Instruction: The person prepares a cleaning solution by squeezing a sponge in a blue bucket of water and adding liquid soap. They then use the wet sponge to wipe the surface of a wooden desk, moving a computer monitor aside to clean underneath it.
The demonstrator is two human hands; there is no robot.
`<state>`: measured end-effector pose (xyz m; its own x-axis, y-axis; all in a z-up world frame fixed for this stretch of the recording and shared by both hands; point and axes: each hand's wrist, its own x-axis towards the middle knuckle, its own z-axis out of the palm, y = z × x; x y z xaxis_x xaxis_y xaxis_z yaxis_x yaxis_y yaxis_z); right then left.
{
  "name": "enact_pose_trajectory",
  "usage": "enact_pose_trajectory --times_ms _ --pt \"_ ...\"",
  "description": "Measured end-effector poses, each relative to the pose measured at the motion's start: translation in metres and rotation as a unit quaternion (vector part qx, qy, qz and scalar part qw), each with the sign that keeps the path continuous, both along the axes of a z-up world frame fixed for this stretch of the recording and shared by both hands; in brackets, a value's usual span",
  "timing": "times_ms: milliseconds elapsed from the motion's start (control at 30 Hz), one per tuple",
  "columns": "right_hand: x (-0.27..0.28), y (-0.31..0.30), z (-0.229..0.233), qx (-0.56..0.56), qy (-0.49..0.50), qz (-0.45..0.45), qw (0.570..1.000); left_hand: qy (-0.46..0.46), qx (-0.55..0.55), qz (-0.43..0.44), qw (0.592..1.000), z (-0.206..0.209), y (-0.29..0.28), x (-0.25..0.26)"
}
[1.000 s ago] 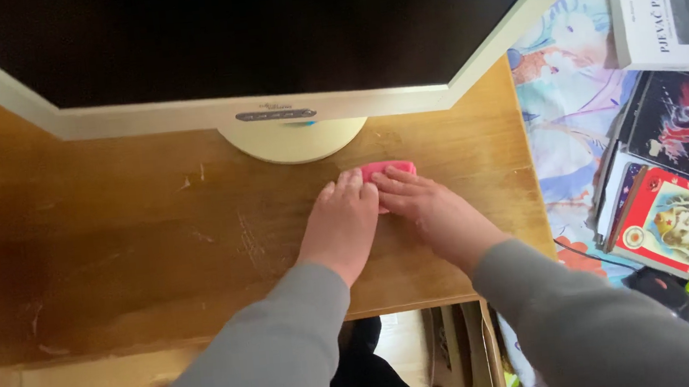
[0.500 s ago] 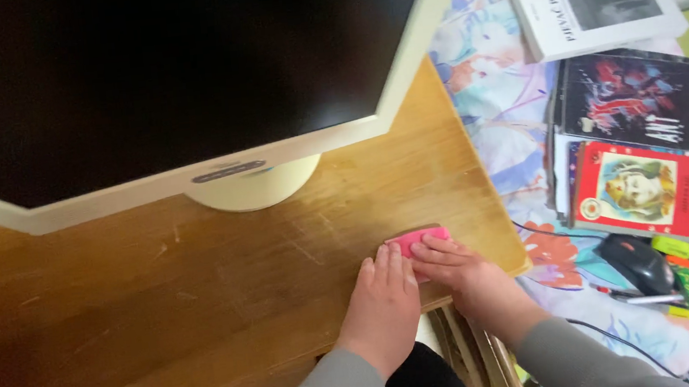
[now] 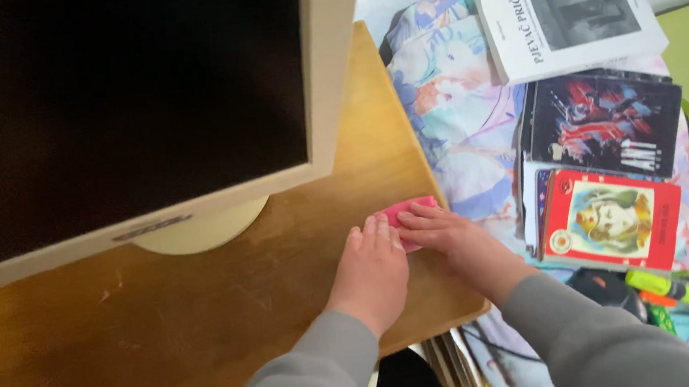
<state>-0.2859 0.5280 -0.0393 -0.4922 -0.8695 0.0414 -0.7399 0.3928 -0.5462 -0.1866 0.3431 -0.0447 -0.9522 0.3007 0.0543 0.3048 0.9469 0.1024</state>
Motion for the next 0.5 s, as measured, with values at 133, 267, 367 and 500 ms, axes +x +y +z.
enact_pose_trajectory --times_ms 133,267,367,500 --pt "-0.041 -0.008 -0.008 -0.007 -0.016 0.0 1.0 -0.009 -0.002 0.039 0.999 0.003 -0.001 -0.04" --pt "-0.087 -0.018 -0.037 -0.005 0.027 0.011 1.0 0.033 0.006 0.087 0.996 -0.01 -0.008 -0.073" --pt "-0.12 -0.039 -0.022 -0.049 0.02 0.032 0.998 -0.019 0.01 0.139 0.99 -0.01 -0.012 -0.103" --pt "-0.151 -0.06 -0.03 -0.059 0.049 0.041 0.996 -0.035 0.012 0.195 0.98 -0.01 -0.017 -0.126"
